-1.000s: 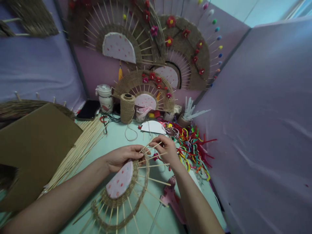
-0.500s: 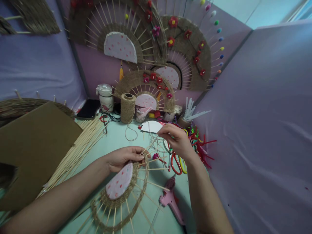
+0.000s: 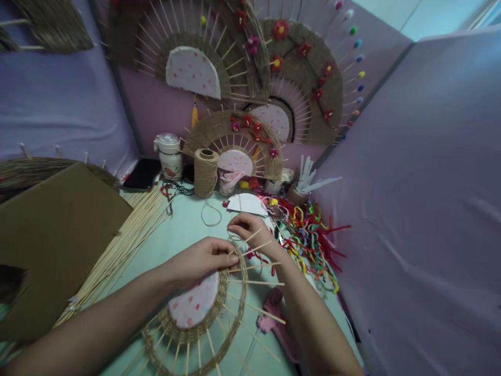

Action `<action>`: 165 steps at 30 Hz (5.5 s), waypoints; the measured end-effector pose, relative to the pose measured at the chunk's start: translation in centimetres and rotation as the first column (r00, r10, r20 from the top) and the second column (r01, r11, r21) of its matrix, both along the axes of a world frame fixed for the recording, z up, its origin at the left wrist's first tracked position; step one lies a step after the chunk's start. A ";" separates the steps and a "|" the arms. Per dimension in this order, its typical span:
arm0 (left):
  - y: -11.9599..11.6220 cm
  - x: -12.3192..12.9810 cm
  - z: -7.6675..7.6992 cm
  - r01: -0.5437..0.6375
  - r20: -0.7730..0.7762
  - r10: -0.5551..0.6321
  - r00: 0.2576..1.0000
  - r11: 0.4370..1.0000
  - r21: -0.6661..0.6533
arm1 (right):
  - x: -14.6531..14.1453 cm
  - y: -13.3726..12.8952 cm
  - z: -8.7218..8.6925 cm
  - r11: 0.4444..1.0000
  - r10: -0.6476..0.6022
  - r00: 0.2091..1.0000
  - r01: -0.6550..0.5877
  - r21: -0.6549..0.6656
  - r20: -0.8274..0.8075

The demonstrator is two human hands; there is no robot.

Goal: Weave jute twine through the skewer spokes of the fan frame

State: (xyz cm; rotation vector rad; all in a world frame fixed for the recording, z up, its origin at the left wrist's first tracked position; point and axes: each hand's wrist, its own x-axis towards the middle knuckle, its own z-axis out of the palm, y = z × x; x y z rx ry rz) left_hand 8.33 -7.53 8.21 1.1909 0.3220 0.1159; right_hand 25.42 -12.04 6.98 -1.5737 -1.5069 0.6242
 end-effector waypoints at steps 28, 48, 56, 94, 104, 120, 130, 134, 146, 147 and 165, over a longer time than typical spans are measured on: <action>2.0 -0.5 1.0 -0.326 0.052 0.326 0.944 0.901 0.285 | 0.8 -5.3 1.8 0.977 -0.141 0.988 0.127 -0.172 -0.067; 2.2 -0.5 0.8 -0.300 0.077 0.294 0.953 0.866 0.400 | 2.4 -4.9 3.8 0.979 -0.205 0.978 0.203 -0.032 -0.049; 2.5 -0.6 0.8 -0.342 0.079 0.341 0.937 0.846 0.408 | 1.0 -5.7 4.7 0.981 -0.187 0.982 0.188 0.058 -0.014; 3.2 -0.6 0.7 -0.306 -0.028 0.309 0.951 0.949 0.076 | -0.7 -4.6 1.3 0.986 -0.060 0.815 -0.041 -0.160 -0.576; 3.0 -0.5 0.9 -0.300 -0.069 0.304 0.950 0.952 0.067 | 1.2 -4.6 1.3 0.987 -0.156 0.842 0.111 -0.119 -0.517; 3.5 -0.7 1.2 -0.312 -0.096 0.302 0.948 0.944 -0.109 | 1.1 -5.5 1.3 0.962 -0.137 0.854 0.236 0.140 -0.502; 3.8 -1.0 1.4 -0.308 -0.041 0.306 0.951 0.936 -0.171 | -0.2 -5.0 -0.5 0.993 -0.100 0.632 0.016 -0.116 -0.769; 3.8 -1.0 1.4 -0.336 -0.021 0.337 0.941 0.925 -0.181 | -0.4 -5.6 -0.4 0.985 -0.116 0.658 -0.022 -0.173 -0.744; 3.6 -0.8 1.7 -0.284 -0.068 0.276 0.959 0.934 -0.217 | -0.8 -5.2 0.5 0.956 -0.254 0.832 0.140 -0.257 -0.493; 3.6 -0.8 1.6 -0.286 -0.067 0.278 0.958 0.935 -0.209 | -0.8 -5.1 0.5 0.955 -0.262 0.829 0.147 -0.258 -0.494; 5.2 0.0 -1.5 -0.110 -0.061 0.100 0.993 0.977 -0.182 | -0.6 -4.4 0.5 0.941 -0.297 0.872 0.200 -0.272 -0.388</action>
